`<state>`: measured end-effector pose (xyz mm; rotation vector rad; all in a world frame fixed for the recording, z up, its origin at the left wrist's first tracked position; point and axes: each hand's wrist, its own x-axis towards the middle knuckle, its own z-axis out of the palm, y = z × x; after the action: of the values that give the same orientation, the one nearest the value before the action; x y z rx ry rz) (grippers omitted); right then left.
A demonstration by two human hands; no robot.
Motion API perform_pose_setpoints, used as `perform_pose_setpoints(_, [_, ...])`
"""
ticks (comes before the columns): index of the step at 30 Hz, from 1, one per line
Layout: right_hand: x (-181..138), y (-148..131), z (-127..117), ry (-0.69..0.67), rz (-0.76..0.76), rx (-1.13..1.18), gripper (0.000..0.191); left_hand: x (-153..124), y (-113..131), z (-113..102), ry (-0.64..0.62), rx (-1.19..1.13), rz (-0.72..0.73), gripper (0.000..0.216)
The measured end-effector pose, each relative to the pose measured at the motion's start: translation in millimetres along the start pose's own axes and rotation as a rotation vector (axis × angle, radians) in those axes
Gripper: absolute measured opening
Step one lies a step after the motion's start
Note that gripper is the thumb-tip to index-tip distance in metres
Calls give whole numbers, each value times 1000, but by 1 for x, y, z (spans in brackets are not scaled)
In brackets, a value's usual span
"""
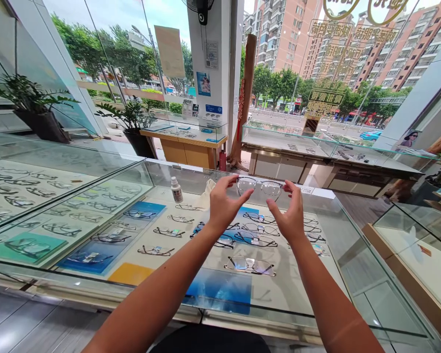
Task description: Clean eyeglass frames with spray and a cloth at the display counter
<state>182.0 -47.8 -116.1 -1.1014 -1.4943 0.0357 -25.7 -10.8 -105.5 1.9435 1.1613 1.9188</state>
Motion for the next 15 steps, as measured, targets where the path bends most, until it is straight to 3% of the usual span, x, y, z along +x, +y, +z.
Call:
perform_pose_setpoints(8, [-6,-17,1,137,-62,13,53,-4,20,-5,43,-56,7,52])
perform_pose_setpoints(15, [-15,-27,3,259,-128,7,53,-9,23,-4,92,-155,34,56])
